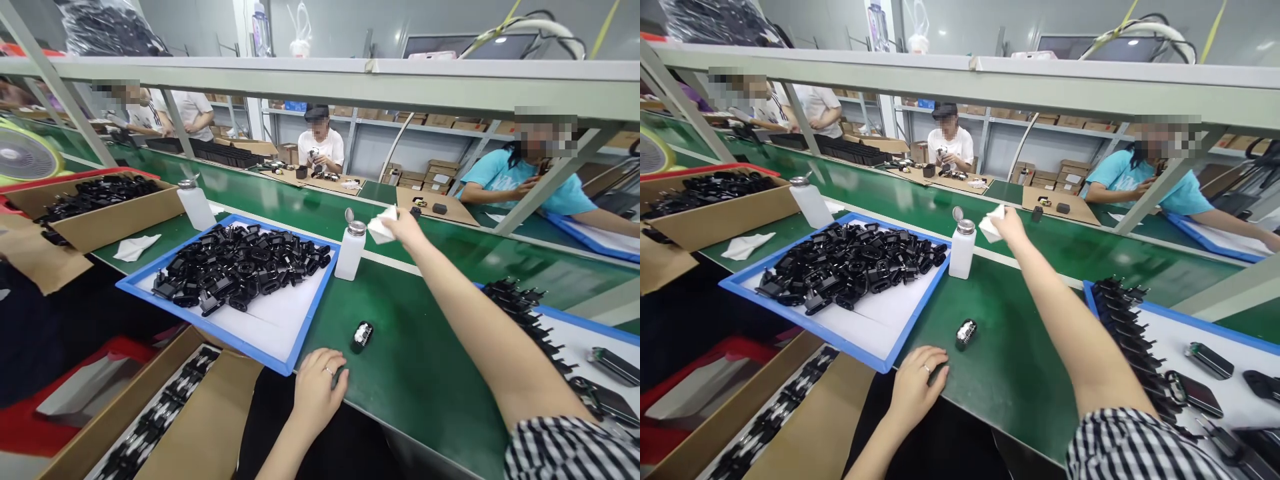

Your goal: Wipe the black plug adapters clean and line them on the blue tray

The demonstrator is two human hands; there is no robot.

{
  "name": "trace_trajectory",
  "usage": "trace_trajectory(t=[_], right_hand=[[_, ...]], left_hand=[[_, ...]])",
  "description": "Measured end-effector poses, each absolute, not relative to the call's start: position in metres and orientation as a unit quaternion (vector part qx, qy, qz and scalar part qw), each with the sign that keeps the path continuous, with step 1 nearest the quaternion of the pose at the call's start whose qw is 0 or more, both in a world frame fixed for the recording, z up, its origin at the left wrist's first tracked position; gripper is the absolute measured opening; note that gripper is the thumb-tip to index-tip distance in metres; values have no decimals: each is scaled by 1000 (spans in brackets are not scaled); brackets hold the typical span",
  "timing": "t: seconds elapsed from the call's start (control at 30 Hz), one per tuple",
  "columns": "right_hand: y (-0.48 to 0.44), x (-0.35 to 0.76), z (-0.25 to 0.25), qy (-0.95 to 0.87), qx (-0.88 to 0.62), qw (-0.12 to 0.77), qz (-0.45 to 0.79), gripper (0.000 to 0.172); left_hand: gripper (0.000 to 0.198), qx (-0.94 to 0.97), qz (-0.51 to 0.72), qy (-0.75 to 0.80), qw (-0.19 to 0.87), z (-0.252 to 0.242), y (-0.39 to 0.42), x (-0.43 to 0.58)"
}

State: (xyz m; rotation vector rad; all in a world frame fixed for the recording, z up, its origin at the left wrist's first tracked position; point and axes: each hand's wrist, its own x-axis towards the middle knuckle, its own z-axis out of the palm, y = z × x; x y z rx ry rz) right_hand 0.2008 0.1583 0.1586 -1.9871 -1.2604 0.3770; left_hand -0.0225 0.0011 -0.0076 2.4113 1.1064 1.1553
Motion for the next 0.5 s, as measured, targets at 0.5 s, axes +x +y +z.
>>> trace_trajectory(t=[0.5], right_hand=[[166,159,119,-609,-633,477,-33,53]], left_hand=[[10,827,415,372,78,-17,2,-21]])
